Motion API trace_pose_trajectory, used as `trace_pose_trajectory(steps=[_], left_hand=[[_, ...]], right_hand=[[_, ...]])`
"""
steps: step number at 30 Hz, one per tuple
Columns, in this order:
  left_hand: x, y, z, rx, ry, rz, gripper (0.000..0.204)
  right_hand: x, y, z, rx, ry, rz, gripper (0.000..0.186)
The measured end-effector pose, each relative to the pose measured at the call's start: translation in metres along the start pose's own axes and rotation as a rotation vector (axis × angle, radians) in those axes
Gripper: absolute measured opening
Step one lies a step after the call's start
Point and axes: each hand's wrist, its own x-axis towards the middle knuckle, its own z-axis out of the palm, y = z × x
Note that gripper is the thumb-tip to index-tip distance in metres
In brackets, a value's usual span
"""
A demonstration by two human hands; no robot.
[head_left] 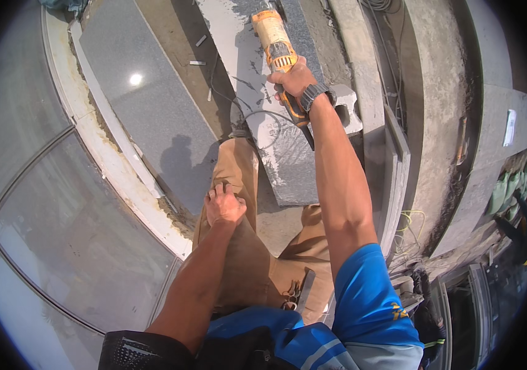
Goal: The person uses an angle grinder to cut a long stone slab on a construction site. They guide the tool along the slab's length, creating a cut line while other workers are visible in the background.
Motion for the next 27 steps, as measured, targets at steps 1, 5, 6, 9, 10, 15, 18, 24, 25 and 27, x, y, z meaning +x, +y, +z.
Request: trace_pose_trajectory(steps=[1, 5, 6, 9, 10, 15, 18, 24, 25, 27], left_hand=[[0.0, 0.0, 0.001, -0.004, 0.0, -0.002, 0.049], [-0.001, -0.001, 0.0, -0.009, -0.021, -0.021, 0.048], [-0.002, 0.001, -0.002, -0.01, -0.032, -0.025, 0.048], [-0.002, 0.003, -0.007, -0.003, -0.083, -0.036, 0.047], [-0.002, 0.002, -0.006, -0.006, -0.078, -0.039, 0.047], [-0.002, 0.003, -0.008, -0.027, -0.089, -0.044, 0.046], [-0.002, 0.002, -0.007, -0.022, -0.056, -0.043, 0.045], [-0.001, -0.001, -0.001, -0.014, -0.031, -0.015, 0.047], [-0.001, -0.001, 0.0, -0.013, -0.023, -0.015, 0.047], [0.0, -0.002, 0.002, -0.013, -0.007, -0.016, 0.047]], right_hand=[[0.003, -0.002, -0.001, 0.008, -0.008, -0.002, 0.077], [0.016, -0.015, 0.001, 0.002, -0.014, -0.015, 0.079], [0.021, -0.018, 0.001, -0.021, -0.006, -0.016, 0.078], [0.025, -0.023, 0.003, -0.035, 0.006, -0.004, 0.069], [0.025, -0.025, 0.004, -0.026, -0.002, -0.003, 0.069], [0.026, -0.026, 0.001, 0.006, -0.023, 0.001, 0.065], [0.015, -0.021, 0.002, 0.012, 0.009, -0.018, 0.064], [0.007, 0.003, -0.003, -0.037, 0.013, -0.022, 0.079], [0.004, 0.006, -0.004, -0.048, 0.015, -0.014, 0.079], [-0.002, 0.011, -0.004, -0.069, 0.02, -0.017, 0.079]])
